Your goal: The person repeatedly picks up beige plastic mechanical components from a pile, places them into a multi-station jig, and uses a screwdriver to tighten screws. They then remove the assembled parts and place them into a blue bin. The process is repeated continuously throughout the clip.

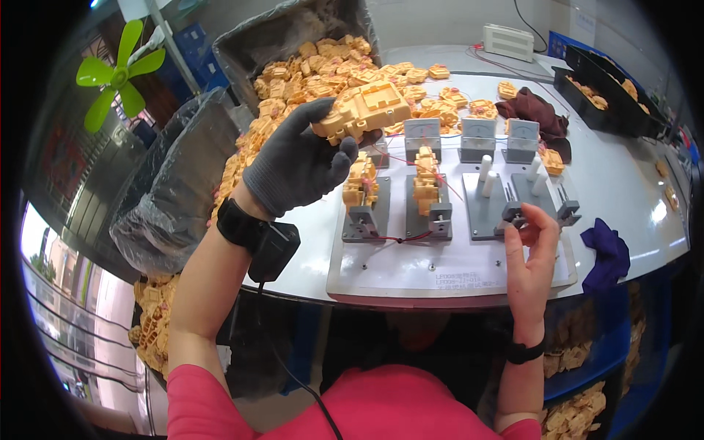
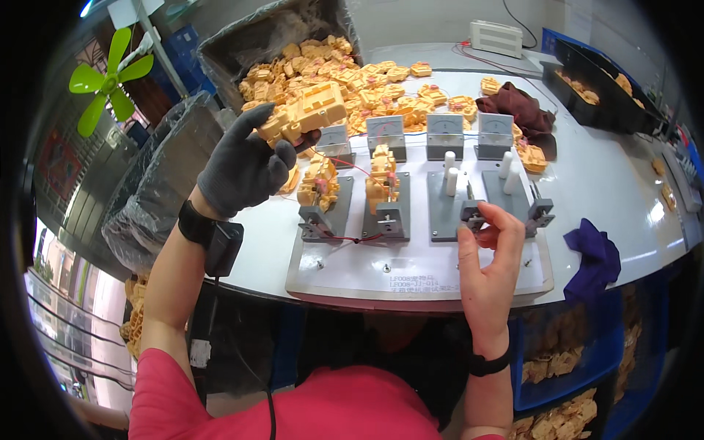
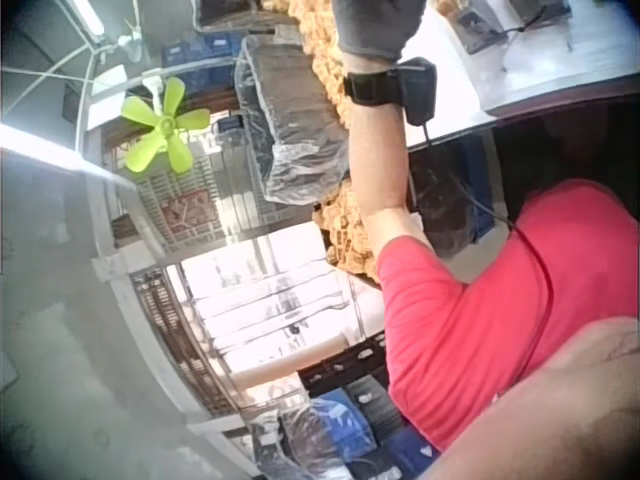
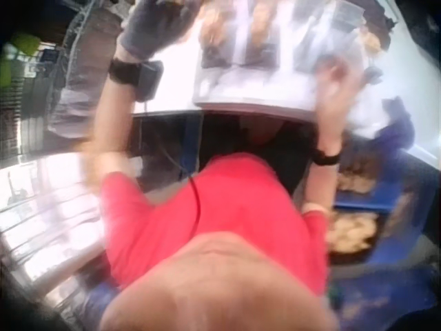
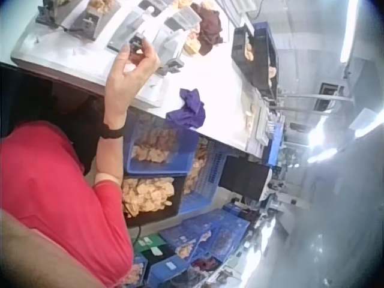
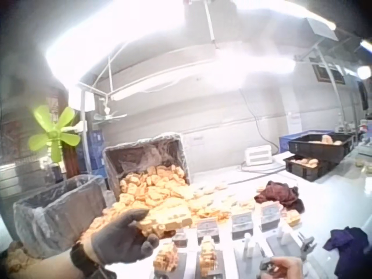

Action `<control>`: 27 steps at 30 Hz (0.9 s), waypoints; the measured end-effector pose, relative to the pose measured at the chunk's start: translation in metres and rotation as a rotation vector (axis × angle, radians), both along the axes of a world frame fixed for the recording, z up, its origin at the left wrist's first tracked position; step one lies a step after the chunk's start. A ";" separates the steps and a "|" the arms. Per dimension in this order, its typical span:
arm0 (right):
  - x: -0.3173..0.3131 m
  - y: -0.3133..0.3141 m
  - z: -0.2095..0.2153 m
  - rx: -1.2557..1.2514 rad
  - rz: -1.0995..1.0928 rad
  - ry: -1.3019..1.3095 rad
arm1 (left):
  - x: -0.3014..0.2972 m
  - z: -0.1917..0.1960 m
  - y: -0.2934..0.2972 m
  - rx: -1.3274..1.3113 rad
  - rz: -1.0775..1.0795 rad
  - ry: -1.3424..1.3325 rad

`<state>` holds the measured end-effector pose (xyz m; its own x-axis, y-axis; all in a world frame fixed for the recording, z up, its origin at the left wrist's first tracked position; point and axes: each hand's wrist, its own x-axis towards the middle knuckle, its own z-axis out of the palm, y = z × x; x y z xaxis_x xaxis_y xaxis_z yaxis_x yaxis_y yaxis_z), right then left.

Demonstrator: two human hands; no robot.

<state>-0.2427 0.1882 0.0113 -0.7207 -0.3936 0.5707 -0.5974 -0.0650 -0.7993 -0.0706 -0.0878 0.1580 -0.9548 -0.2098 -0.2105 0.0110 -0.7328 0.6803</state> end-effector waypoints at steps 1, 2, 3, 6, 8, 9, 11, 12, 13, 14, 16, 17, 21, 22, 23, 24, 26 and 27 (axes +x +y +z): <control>-0.001 0.000 -0.005 -0.053 0.032 -0.087 | -0.007 0.004 0.004 -0.048 0.012 -0.018; -0.001 0.002 -0.006 -0.046 0.024 -0.067 | -0.014 0.007 0.007 -0.097 0.023 -0.036; 0.000 0.002 -0.007 -0.037 0.024 -0.050 | -0.018 0.007 0.006 -0.109 -0.014 -0.037; 0.004 0.003 -0.005 -0.044 0.003 -0.009 | -0.030 0.010 -0.004 -0.162 -0.105 -0.076; 0.002 0.002 -0.006 -0.055 -0.022 0.037 | -0.041 0.015 -0.005 -0.217 -0.136 -0.150; 0.002 0.004 -0.007 -0.053 -0.051 0.052 | -0.051 0.016 -0.001 -0.377 -0.075 -0.181; -0.001 0.003 -0.007 -0.071 0.008 -0.038 | -0.065 0.023 0.017 -0.865 0.066 -0.247; -0.002 0.002 -0.009 -0.073 0.041 -0.088 | -0.073 0.026 0.020 -1.114 0.059 -0.282; -0.003 0.001 -0.010 -0.111 0.092 -0.143 | -0.084 0.028 0.028 -1.451 0.089 -0.327; -0.003 0.003 -0.009 -0.118 0.103 -0.109 | -0.092 0.030 0.025 -1.679 0.006 -0.454; -0.005 0.004 -0.008 -0.167 0.179 -0.180 | -0.112 0.029 0.034 -2.193 -0.072 -0.363; -0.007 0.006 -0.009 -0.166 0.183 -0.158 | -0.121 0.024 0.039 -2.396 -0.053 -0.291; -0.006 0.009 -0.010 -0.163 0.200 -0.099 | -0.142 0.006 0.061 -2.911 -0.025 -0.166; -0.006 0.009 -0.010 -0.160 0.193 -0.091 | -0.148 0.003 0.067 -2.965 -0.039 -0.173; -0.006 0.009 -0.010 -0.161 0.195 -0.080 | -0.153 0.001 0.073 -3.032 -0.067 -0.215; -0.007 0.009 -0.011 -0.162 0.194 -0.070 | -0.157 0.000 0.078 -3.046 -0.112 -0.196; -0.008 0.009 -0.011 -0.169 0.195 -0.058 | -0.162 -0.003 0.086 -3.072 -0.205 -0.160; -0.008 0.009 -0.011 -0.173 0.201 -0.057 | -0.161 -0.007 0.090 -3.081 -0.235 -0.079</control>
<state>-0.2507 0.1972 0.0001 -0.6710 -0.4322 0.6024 -0.5130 -0.3159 -0.7981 -0.2311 0.0025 0.1512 -0.9856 0.1529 0.0720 0.0728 0.7687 -0.6355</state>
